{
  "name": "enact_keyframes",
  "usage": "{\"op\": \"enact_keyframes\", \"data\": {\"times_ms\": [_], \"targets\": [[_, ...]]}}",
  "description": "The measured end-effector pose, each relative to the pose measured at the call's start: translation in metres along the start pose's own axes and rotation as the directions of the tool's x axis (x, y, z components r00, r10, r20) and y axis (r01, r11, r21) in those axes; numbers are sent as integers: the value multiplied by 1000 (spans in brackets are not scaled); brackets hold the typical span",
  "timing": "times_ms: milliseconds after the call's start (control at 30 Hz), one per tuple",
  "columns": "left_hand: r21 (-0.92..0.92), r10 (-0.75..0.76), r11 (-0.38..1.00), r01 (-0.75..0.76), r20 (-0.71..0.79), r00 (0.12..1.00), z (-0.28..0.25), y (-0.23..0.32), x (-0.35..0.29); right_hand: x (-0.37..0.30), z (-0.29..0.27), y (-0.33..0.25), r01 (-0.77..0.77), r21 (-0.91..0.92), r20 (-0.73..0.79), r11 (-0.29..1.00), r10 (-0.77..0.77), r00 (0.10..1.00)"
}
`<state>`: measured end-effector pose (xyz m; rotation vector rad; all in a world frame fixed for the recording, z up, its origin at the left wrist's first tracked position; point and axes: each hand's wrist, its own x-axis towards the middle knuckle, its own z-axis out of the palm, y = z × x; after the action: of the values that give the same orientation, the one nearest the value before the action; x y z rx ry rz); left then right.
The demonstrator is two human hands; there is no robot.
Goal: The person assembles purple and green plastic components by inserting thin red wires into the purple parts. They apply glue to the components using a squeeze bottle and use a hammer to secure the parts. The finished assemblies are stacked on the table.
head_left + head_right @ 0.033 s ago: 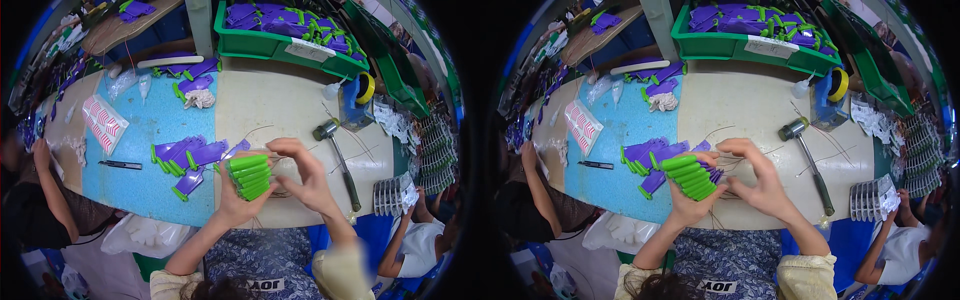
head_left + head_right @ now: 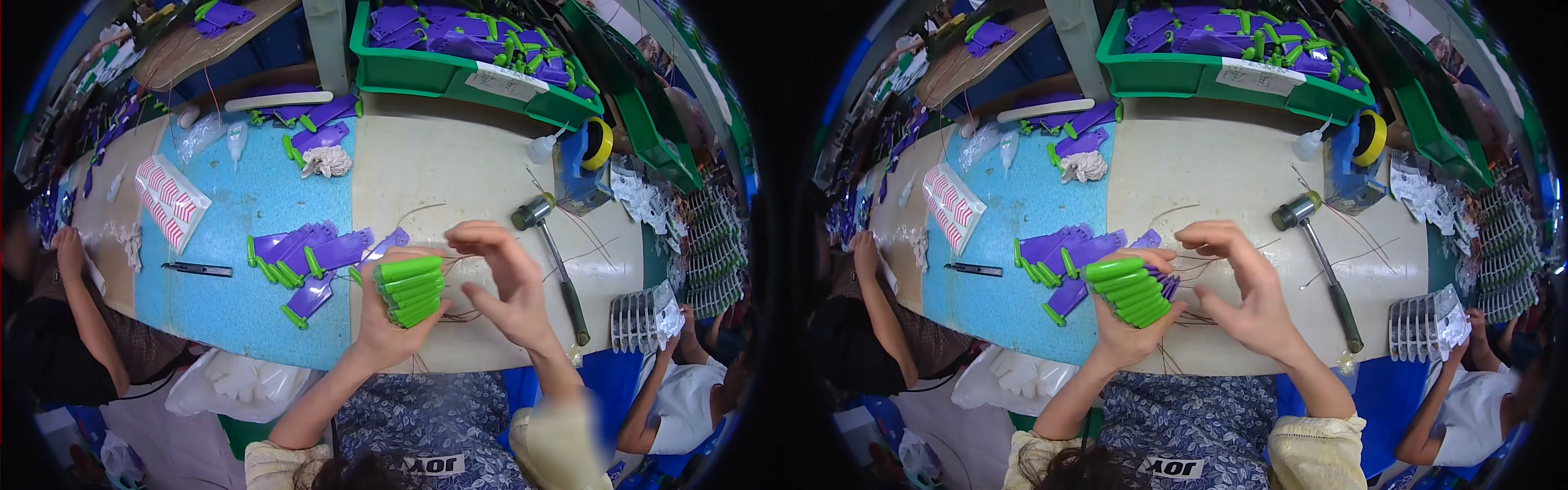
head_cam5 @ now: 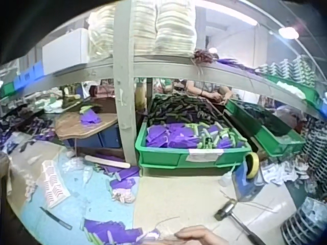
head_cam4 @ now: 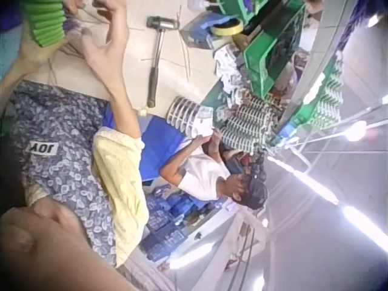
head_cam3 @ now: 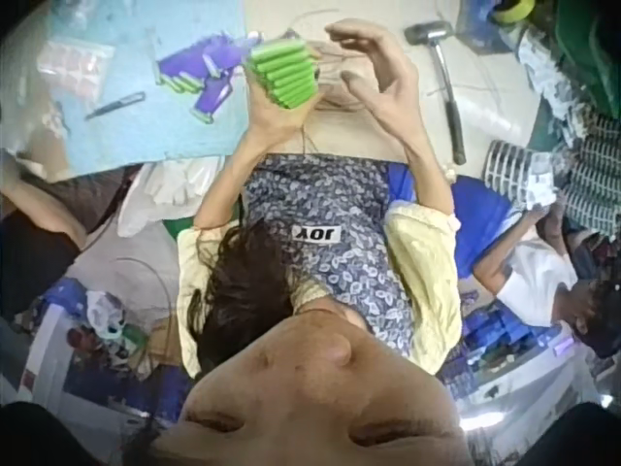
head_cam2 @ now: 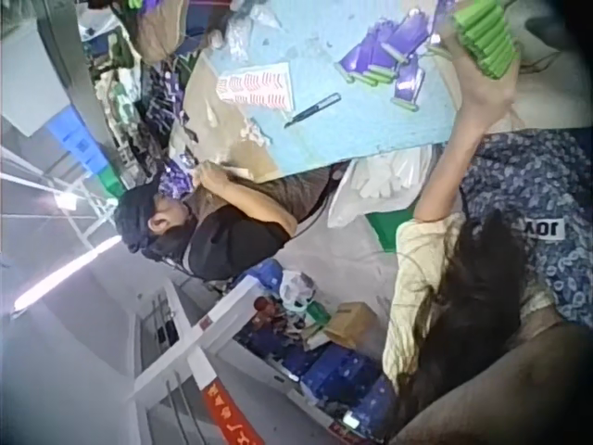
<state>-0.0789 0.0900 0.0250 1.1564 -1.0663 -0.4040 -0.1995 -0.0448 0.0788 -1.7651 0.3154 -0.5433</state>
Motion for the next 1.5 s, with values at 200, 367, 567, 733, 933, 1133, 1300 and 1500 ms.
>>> {"op": "enact_keyframes", "data": {"times_ms": [200, 367, 567, 733, 933, 1133, 1300, 1500], "targets": [[-40, 34, 999, -31, 71, 997, 9, -10, -3, 11, 18, -51, 186, -307, -23, 933, -203, 979], [-11, -157, 988, 156, -48, 986, 15, 4, -8, 18, 39, -52, 72, -521, -214, 851, -211, 954], [-516, -499, 808, 285, -341, 797, -9, 21, 22, 40, 11, -36, -244, -536, -366, 808, 38, 930], [-596, -351, 798, 91, -336, 874, -137, 54, 168, 37, -23, 34, -273, -813, -270, 514, 82, 959], [-566, -627, 774, 285, -617, 476, -279, 18, 355, 32, -17, 45, -260, -814, -248, 519, 92, 964], [-63, -664, 717, 694, -366, 653, -278, 57, 356, 51, 1, 30, -77, -870, -168, 488, -146, 975], [819, 83, 574, -9, -47, 995, -201, 99, 220, 62, 25, 29, 302, -671, 431, 678, 24, 902], [954, -313, 298, 43, 55, 948, -172, 66, 25, 91, 48, 26, 48, -438, 389, 898, 141, 910]]}}
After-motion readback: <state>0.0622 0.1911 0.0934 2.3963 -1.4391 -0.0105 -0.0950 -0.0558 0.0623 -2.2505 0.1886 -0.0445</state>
